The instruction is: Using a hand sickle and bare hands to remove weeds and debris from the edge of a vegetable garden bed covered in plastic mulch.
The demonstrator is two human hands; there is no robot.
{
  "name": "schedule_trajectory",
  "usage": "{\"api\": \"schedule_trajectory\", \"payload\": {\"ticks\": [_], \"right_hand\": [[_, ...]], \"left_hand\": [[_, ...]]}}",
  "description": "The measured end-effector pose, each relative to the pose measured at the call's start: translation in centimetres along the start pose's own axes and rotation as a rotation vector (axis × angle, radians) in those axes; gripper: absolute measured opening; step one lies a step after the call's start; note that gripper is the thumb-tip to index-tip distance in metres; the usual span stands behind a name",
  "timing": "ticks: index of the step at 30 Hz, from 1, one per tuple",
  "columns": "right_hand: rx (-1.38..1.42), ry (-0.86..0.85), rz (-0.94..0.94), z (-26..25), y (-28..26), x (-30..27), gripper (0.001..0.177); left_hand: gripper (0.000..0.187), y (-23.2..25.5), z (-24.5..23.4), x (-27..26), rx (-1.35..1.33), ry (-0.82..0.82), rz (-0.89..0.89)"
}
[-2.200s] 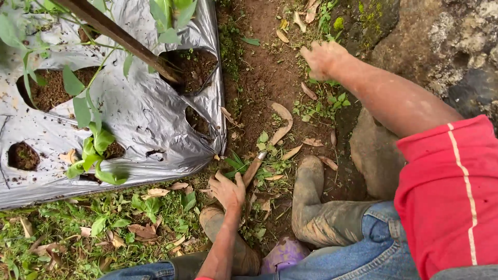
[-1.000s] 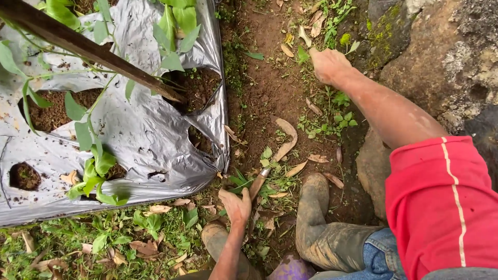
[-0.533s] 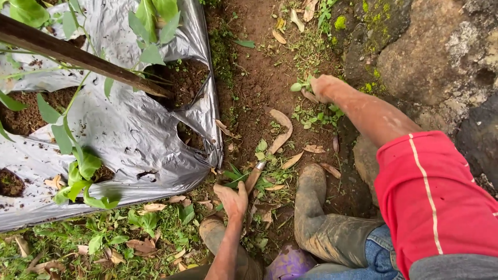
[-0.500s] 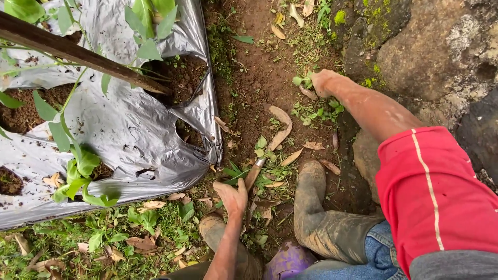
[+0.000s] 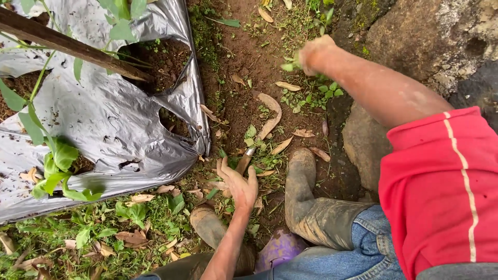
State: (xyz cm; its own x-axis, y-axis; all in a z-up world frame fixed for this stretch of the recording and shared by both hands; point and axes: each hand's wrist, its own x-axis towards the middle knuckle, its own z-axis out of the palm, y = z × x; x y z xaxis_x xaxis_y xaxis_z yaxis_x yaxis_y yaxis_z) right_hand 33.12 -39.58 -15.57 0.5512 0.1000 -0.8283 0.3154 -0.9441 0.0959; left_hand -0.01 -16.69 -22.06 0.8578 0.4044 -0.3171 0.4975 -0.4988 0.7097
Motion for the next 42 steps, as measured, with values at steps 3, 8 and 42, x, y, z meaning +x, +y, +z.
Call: {"api": "schedule_trajectory", "payload": {"ticks": [3,8,42], "right_hand": [[-0.773,-0.053,0.104,6.3,0.6,1.9,0.046],[-0.568,-0.021,0.031,6.4,1.0,2.3,0.032],[0.272,0.208,-0.271,2.6,-2.9,1.9,0.015]], "left_hand": [[0.083,0.2,0.2,-0.8,-0.019,-0.017,0.056],[0.072,1.8,0.0,-0.5,-0.123,-0.079,0.089],[0.075,1.6,-0.6,-0.7,-0.185,-0.164,0.038]]}}
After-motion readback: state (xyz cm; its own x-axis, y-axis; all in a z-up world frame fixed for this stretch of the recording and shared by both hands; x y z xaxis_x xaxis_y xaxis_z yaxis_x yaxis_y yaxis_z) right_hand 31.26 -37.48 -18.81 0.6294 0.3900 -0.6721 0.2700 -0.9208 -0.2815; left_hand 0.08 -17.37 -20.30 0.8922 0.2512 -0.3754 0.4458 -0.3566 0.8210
